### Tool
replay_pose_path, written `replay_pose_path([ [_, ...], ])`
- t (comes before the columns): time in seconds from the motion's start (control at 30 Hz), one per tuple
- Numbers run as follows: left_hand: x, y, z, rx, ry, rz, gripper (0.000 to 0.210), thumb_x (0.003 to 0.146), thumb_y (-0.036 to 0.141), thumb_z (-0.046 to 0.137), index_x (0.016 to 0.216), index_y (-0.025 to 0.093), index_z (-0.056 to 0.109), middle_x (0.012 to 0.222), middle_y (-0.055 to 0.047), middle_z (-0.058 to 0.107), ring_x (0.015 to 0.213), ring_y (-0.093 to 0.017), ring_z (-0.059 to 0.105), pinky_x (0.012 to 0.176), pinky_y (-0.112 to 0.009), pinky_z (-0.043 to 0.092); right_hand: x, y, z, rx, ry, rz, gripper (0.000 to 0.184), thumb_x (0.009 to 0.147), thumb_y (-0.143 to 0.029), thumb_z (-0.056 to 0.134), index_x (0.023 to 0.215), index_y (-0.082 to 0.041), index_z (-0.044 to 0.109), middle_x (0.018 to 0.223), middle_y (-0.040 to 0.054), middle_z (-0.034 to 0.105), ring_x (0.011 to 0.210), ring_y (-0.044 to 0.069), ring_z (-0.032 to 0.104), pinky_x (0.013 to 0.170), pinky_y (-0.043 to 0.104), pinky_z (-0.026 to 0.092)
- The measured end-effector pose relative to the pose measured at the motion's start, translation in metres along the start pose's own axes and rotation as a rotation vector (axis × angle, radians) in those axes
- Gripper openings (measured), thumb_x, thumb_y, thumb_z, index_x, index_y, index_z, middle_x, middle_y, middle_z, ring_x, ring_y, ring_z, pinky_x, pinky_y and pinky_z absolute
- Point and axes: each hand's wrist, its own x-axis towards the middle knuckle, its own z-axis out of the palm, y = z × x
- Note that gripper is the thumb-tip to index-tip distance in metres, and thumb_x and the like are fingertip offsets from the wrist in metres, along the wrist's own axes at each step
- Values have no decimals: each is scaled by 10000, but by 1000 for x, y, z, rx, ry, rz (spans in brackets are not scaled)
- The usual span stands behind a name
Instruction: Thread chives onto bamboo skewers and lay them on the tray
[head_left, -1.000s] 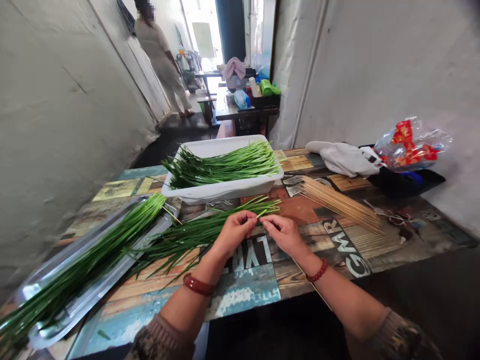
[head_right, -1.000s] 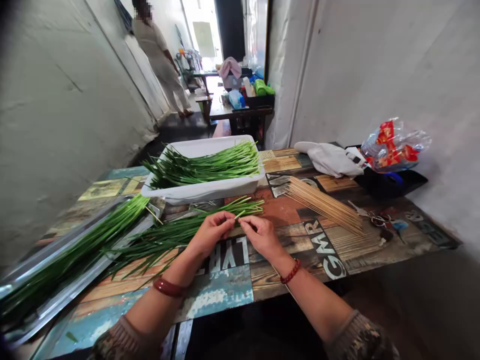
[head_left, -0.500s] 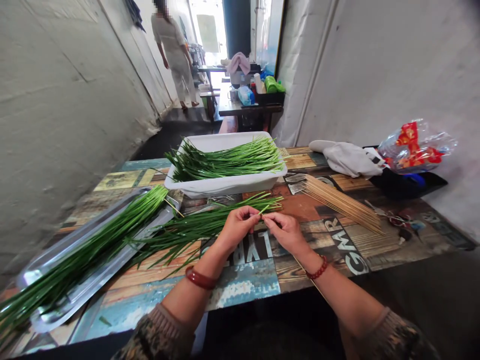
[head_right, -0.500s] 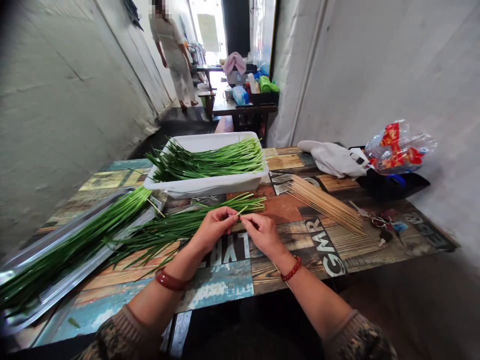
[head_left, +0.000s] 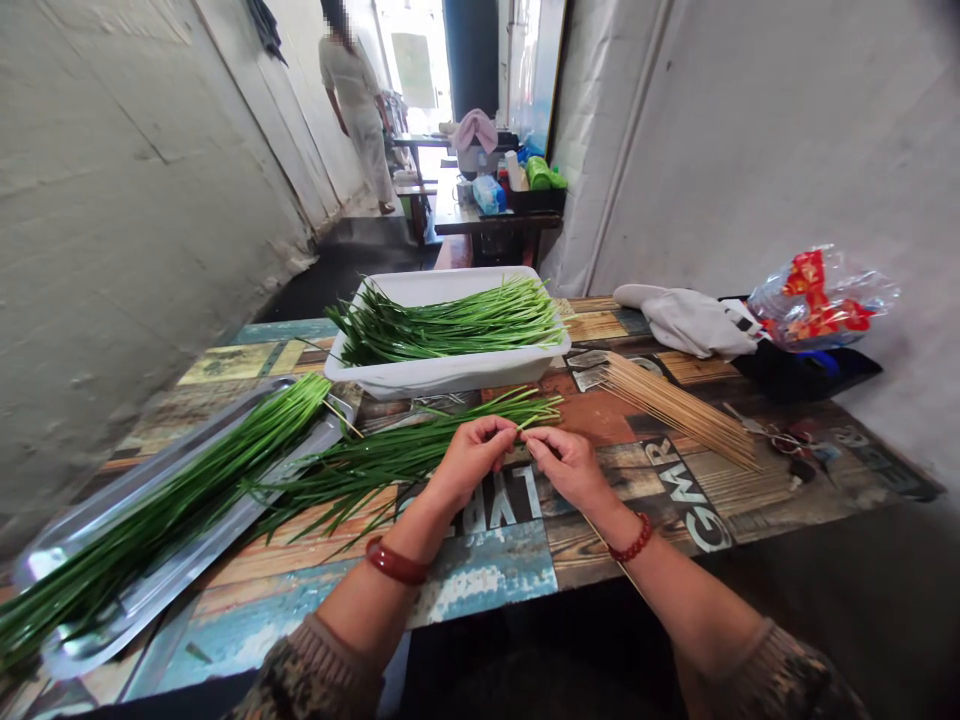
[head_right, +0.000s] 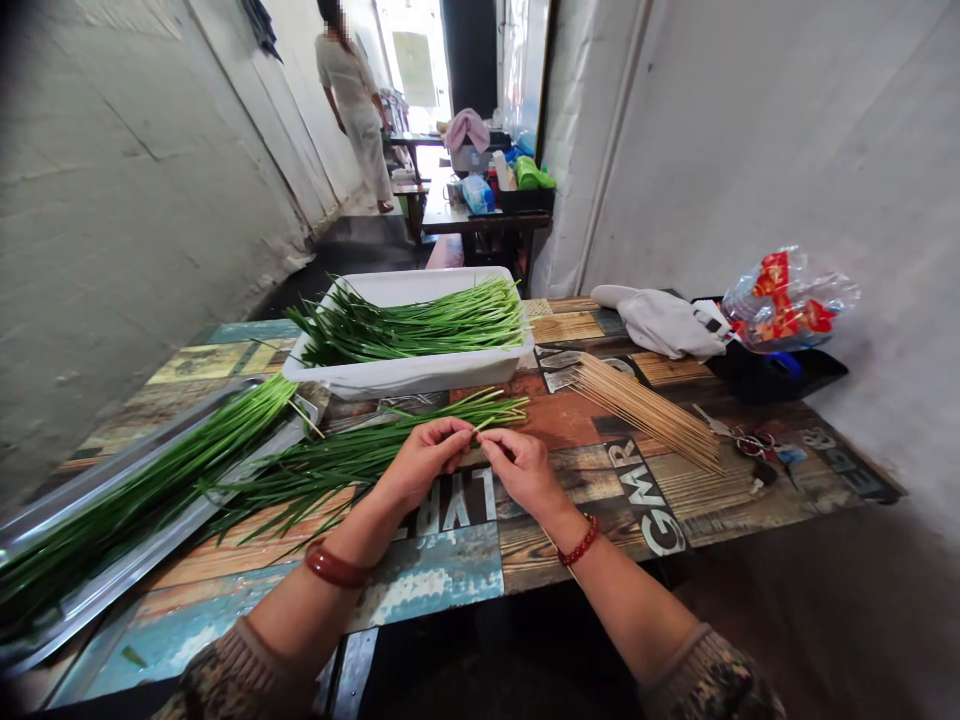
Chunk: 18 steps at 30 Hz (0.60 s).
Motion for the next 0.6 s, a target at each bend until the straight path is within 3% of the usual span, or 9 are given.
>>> replay_pose_path([
  [0.6,2,-2,-2,19,61,59,258,688,341,727,799,112,686,584,32,546,435,-37,375,411,-167,271,0,3,1,33,33,-34,257,869,-290,533,981,-184,740,829,46,738,728,173,675,683,275,532],
])
